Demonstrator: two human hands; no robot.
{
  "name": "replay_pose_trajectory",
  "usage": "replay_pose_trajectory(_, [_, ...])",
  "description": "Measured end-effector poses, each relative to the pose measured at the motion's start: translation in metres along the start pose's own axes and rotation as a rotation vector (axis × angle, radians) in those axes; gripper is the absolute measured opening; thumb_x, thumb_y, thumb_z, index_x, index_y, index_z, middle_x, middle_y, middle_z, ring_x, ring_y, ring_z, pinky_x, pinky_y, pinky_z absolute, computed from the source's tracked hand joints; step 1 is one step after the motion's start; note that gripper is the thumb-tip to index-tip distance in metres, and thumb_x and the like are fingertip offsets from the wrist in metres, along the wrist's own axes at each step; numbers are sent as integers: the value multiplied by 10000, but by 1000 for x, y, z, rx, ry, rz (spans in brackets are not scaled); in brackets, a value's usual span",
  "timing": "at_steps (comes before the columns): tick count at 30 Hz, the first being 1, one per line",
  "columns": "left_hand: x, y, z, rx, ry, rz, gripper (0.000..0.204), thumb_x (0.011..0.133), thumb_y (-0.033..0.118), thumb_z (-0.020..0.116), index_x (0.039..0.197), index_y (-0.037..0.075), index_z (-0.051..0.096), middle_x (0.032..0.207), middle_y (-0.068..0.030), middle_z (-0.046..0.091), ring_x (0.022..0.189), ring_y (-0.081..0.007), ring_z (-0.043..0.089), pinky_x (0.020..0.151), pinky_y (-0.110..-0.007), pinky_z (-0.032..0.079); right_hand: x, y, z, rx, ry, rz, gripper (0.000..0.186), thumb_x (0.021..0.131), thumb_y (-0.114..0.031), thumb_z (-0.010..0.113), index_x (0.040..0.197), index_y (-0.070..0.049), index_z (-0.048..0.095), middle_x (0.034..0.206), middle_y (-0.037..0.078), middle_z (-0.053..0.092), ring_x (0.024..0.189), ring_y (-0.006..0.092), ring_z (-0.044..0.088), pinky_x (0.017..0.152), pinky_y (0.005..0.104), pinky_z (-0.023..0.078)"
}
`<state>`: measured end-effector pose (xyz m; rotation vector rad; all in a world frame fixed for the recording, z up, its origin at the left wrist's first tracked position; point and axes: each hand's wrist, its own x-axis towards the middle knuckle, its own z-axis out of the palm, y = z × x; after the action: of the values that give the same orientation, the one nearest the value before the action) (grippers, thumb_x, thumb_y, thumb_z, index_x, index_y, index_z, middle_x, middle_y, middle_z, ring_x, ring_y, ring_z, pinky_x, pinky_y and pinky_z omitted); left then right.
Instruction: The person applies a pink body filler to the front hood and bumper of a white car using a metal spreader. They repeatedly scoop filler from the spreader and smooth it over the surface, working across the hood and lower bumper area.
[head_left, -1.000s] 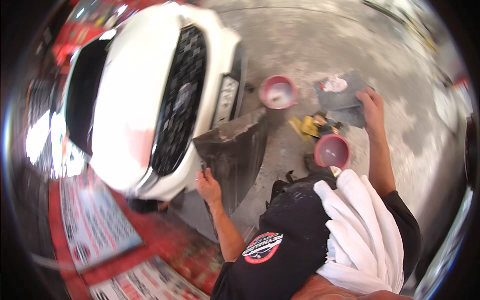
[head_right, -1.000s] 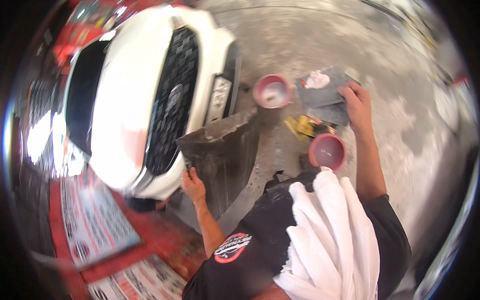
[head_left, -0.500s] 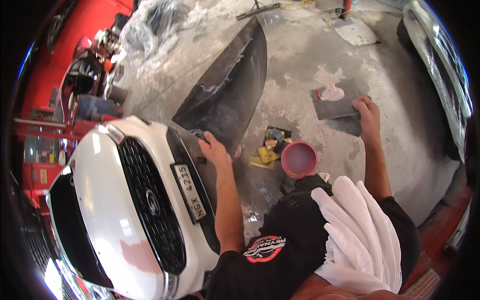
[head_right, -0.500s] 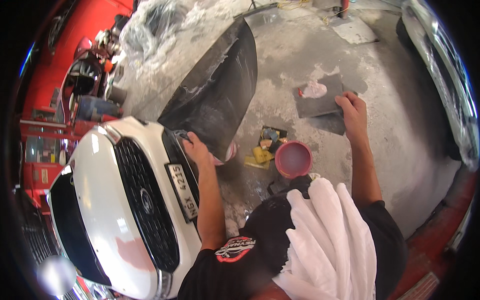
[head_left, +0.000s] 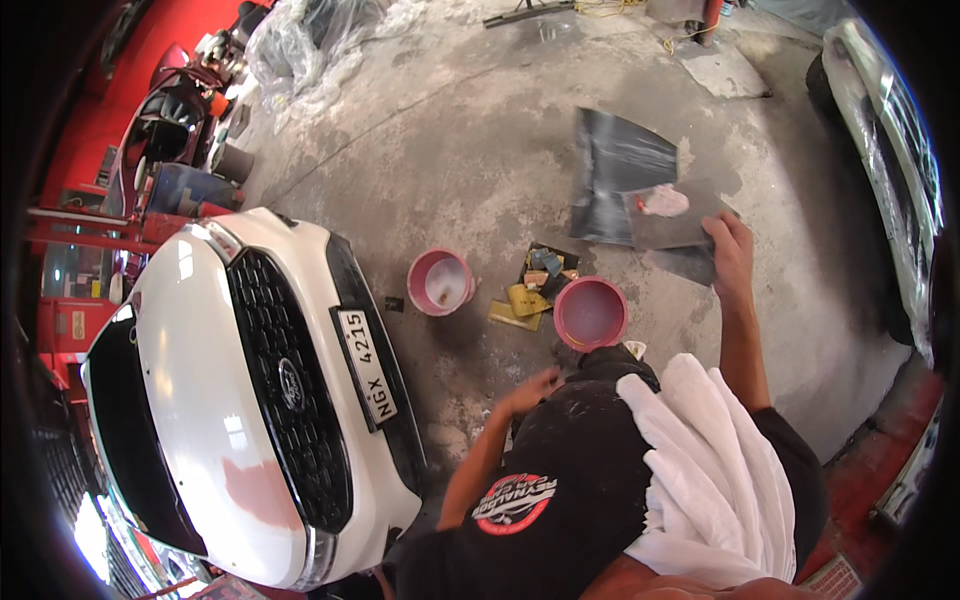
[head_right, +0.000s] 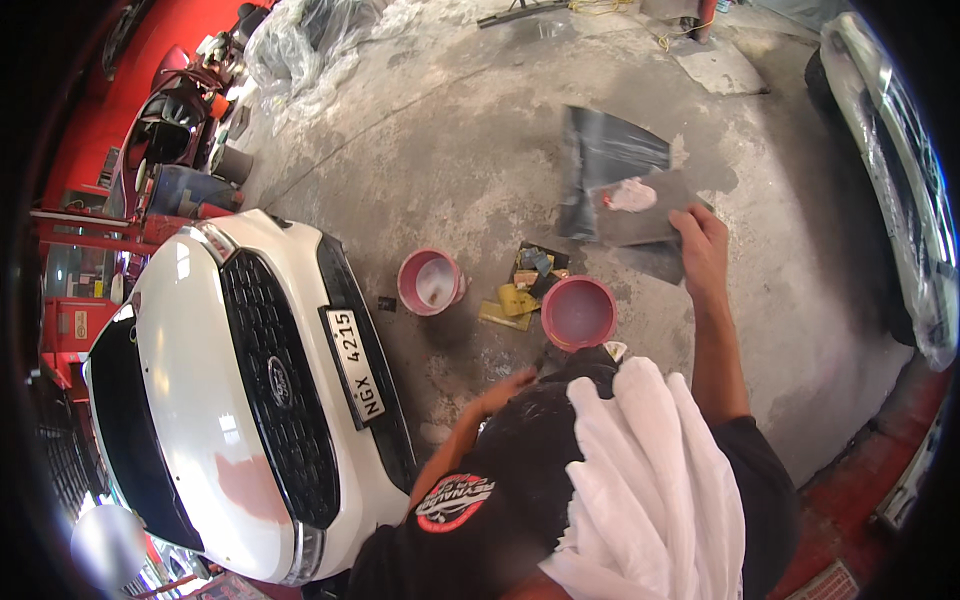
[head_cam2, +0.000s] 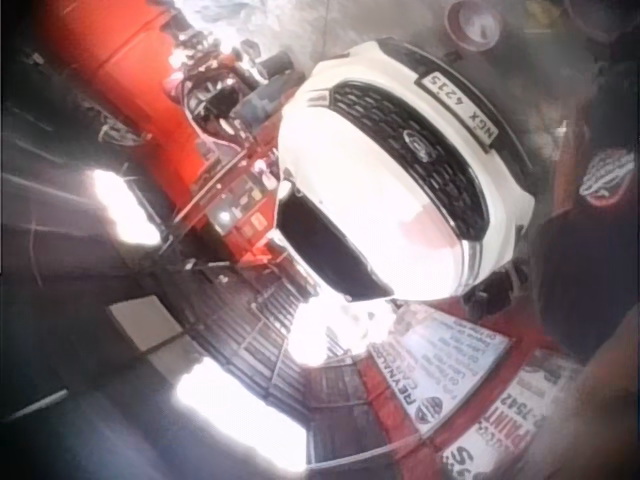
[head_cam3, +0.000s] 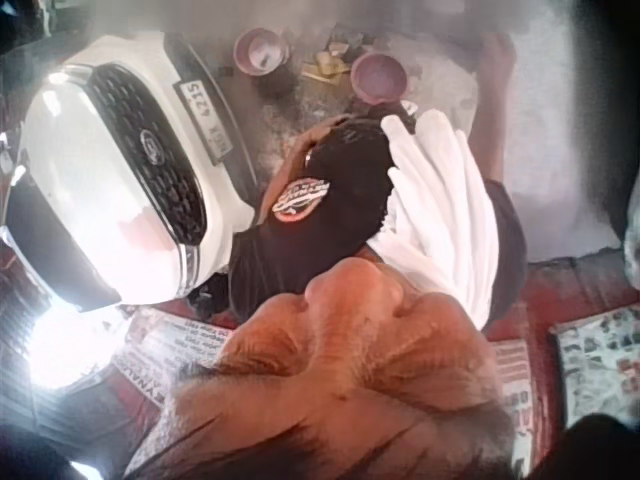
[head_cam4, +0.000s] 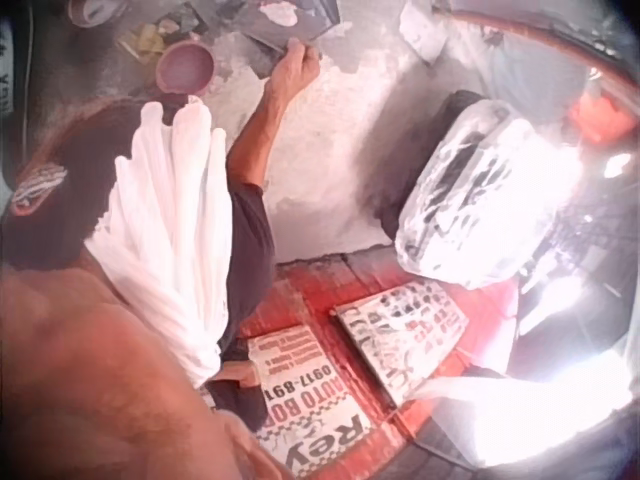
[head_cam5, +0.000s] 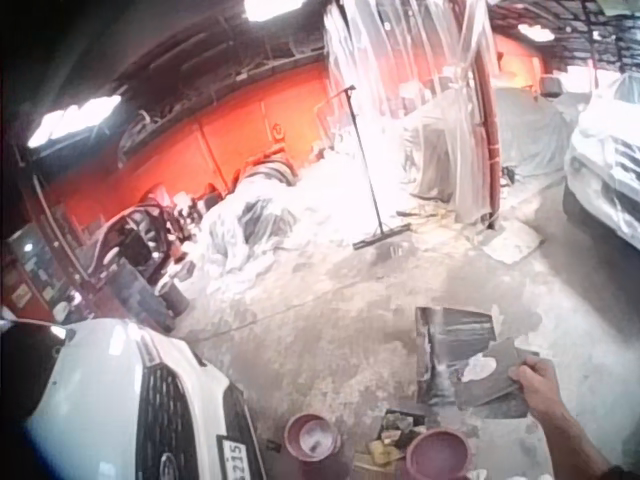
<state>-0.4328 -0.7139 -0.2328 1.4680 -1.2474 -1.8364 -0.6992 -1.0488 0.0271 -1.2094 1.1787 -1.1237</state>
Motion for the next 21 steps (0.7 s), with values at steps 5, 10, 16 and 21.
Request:
replay_pose_trajectory(5, [-183, -29, 166, 77, 364, -536, 646, 969, 409, 612, 1508, 118, 408, 1503, -227, 447, 1405, -309, 405, 1104, -422, 387, 26, 18, 100, -104, -363, -68, 155, 887, -164, 659, 781, -63, 607, 693, -100, 453, 640, 18, 373, 549, 240, 269])
replay_pose_trajectory(10, [-298, 28, 194, 561, 763, -977, 707, 937, 369, 637, 1565, 210, 355, 1512, -270, 439, 1443, -377, 391, 1121, -442, 391, -43, 18, 242, 31, -783, -96, 163, 886, -140, 637, 752, -74, 571, 697, -103, 413, 658, 27, 371, 573, 249, 271])
replay_pose_trajectory(16, [-404, -44, 197, -345, 2069, -756, 451, 930, 360, 667, 1289, 88, 637, 915, -247, 713, 844, -494, 661, 748, -506, 538, -183, 34, 356, -43, -1276, -85, 174, 889, -128, 617, 740, -82, 540, 701, -96, 434, 659, 31, 382, 581, 243, 294])
replay_pose_trajectory(21, [-403, -120, 191, -373, 2276, -956, 497, 988, 483, 542, 947, 28, 740, 914, -232, 714, 838, -496, 653, 731, -521, 512, -304, 41, 404, -137, -1503, -137, 178, 882, -145, 624, 736, -65, 559, 678, -89, 466, 645, 32, 398, 567, 252, 305])
